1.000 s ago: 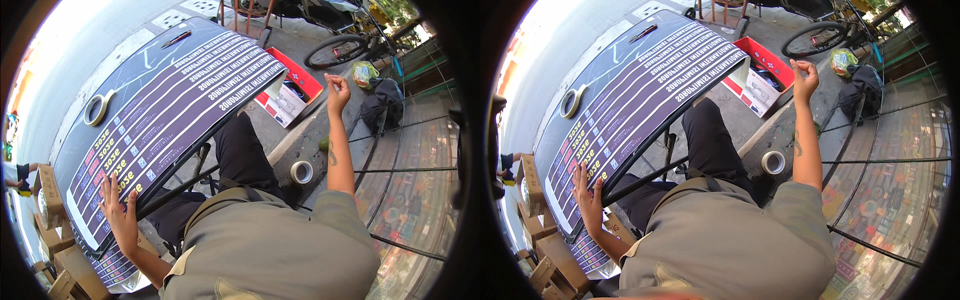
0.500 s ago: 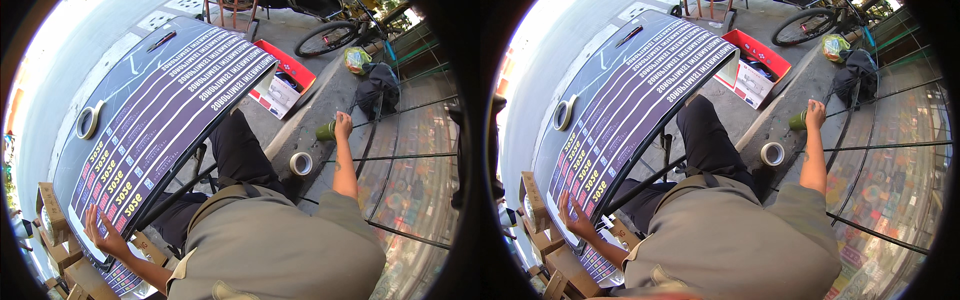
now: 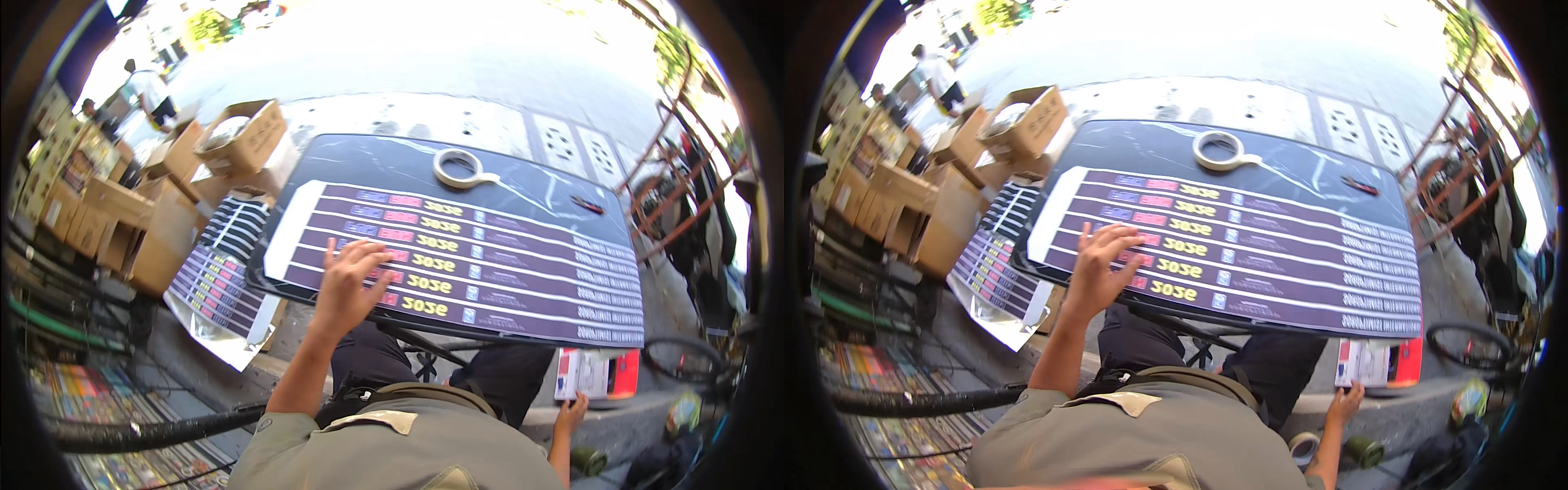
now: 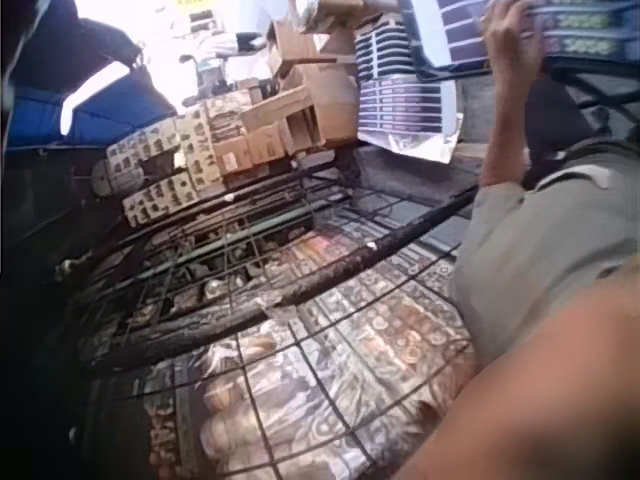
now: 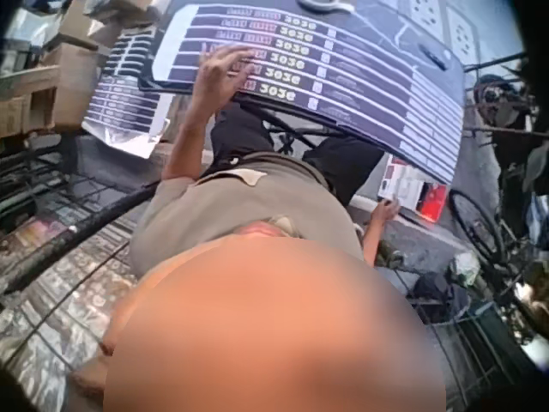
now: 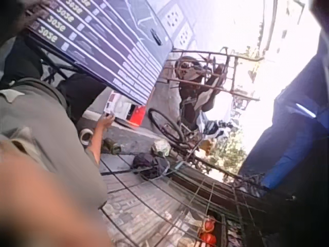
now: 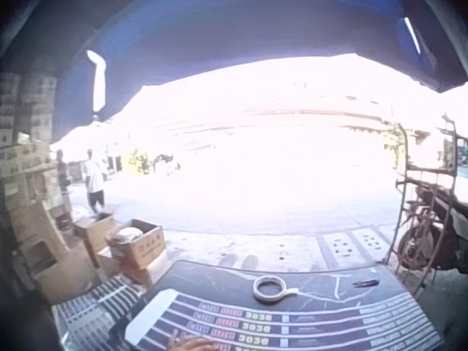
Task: The person applies strips of white tape to a large black rectangular panel resting on a table. They smooth the tape down with their hands and peel off the backing from the tape roll. The person then flips the panel over to reveal printed text on the other side.
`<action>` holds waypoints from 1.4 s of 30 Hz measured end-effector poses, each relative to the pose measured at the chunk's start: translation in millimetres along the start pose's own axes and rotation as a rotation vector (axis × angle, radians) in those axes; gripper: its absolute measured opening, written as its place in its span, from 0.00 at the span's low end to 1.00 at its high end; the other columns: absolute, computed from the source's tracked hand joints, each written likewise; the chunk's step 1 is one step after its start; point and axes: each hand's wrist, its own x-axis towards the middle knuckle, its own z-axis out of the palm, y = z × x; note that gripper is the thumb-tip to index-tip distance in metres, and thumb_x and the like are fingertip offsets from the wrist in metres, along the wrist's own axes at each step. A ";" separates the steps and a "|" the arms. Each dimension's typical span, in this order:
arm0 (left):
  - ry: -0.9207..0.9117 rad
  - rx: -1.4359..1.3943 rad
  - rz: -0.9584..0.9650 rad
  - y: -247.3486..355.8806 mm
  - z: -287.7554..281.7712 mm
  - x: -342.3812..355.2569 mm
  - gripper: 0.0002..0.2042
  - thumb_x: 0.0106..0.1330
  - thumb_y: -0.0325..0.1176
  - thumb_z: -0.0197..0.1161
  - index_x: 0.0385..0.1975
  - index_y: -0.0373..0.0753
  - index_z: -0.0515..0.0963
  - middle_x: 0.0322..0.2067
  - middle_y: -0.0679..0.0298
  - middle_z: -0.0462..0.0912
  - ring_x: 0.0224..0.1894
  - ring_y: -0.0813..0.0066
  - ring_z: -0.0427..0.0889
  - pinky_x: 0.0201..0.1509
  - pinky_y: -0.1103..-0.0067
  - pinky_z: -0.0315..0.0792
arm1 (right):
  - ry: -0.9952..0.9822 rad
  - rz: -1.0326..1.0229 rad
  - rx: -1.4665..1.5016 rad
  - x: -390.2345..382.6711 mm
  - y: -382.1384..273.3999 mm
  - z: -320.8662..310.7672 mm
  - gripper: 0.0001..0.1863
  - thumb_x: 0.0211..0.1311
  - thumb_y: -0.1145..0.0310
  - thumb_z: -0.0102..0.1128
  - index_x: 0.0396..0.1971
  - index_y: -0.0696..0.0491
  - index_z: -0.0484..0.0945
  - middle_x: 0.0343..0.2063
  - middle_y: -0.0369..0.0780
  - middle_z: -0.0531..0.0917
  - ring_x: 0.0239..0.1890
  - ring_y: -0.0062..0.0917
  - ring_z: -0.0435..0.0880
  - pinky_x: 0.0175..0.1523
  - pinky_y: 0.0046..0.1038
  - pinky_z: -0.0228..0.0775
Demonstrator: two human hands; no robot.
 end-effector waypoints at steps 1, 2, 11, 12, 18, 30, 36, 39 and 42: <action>-0.011 -0.010 -0.007 -0.3 0.0 -1.1 0.13 0.67 0.38 0.68 0.49 0.42 0.84 0.55 0.62 0.84 0.66 0.62 0.75 0.77 0.45 0.48 | 0.155 -0.089 0.056 11.4 -0.2 -3.0 0.24 0.68 0.73 0.57 0.64 0.58 0.69 0.65 0.53 0.69 0.67 0.49 0.69 0.72 0.45 0.60; -0.016 -0.003 0.003 -1.1 0.4 -0.8 0.13 0.68 0.38 0.67 0.49 0.42 0.84 0.56 0.62 0.83 0.66 0.60 0.75 0.77 0.47 0.51 | 0.315 -0.210 0.099 31.1 -2.6 -8.4 0.22 0.71 0.74 0.54 0.64 0.59 0.69 0.65 0.53 0.69 0.67 0.48 0.69 0.72 0.45 0.60; 0.061 -0.025 0.060 -3.4 4.7 -1.6 0.13 0.67 0.37 0.69 0.48 0.40 0.83 0.53 0.60 0.84 0.63 0.59 0.78 0.70 0.60 0.65 | 0.627 -0.082 0.649 94.8 -84.9 -34.0 0.21 0.76 0.71 0.51 0.64 0.62 0.65 0.63 0.48 0.72 0.64 0.36 0.74 0.66 0.36 0.67; 0.067 -0.026 0.064 -3.7 5.4 -2.1 0.14 0.67 0.37 0.69 0.49 0.40 0.83 0.54 0.60 0.84 0.63 0.58 0.77 0.71 0.60 0.65 | 0.608 0.005 0.707 90.7 -96.9 -19.0 0.21 0.74 0.74 0.50 0.63 0.62 0.65 0.61 0.47 0.72 0.62 0.35 0.75 0.64 0.35 0.68; 0.046 -0.005 0.055 -4.6 6.1 -3.9 0.15 0.68 0.39 0.68 0.51 0.41 0.83 0.55 0.60 0.83 0.66 0.57 0.75 0.73 0.60 0.63 | -0.007 0.217 1.123 36.4 -167.9 48.8 0.22 0.63 0.79 0.55 0.58 0.60 0.71 0.56 0.43 0.74 0.58 0.34 0.76 0.66 0.33 0.65; -0.038 0.144 -0.025 -1.5 3.1 1.6 0.34 0.70 0.46 0.65 0.75 0.52 0.64 0.78 0.59 0.58 0.81 0.52 0.51 0.79 0.42 0.34 | -0.221 -0.258 -0.031 28.5 -208.5 36.5 0.34 0.65 0.39 0.61 0.59 0.52 0.77 0.65 0.50 0.70 0.75 0.54 0.57 0.74 0.66 0.43; -0.220 0.171 -0.147 -0.8 5.6 6.0 0.27 0.74 0.51 0.57 0.72 0.51 0.70 0.74 0.59 0.66 0.79 0.54 0.55 0.80 0.43 0.35 | -0.177 -0.276 0.042 26.6 -201.1 49.6 0.35 0.66 0.40 0.60 0.66 0.46 0.74 0.70 0.51 0.67 0.77 0.54 0.53 0.74 0.65 0.47; -0.209 0.169 -0.132 -4.5 8.4 8.3 0.28 0.74 0.52 0.57 0.71 0.51 0.71 0.74 0.60 0.66 0.79 0.54 0.56 0.80 0.44 0.35 | -0.311 -0.188 -0.013 31.0 -206.5 40.4 0.36 0.65 0.41 0.62 0.67 0.44 0.72 0.72 0.52 0.64 0.78 0.53 0.51 0.75 0.65 0.44; -0.198 0.168 -0.137 -8.7 9.1 7.0 0.28 0.74 0.53 0.56 0.72 0.51 0.71 0.74 0.61 0.66 0.79 0.54 0.56 0.80 0.44 0.35 | -0.228 -0.270 0.151 28.4 -226.4 31.9 0.41 0.58 0.47 0.72 0.67 0.52 0.70 0.71 0.53 0.65 0.78 0.51 0.52 0.76 0.62 0.45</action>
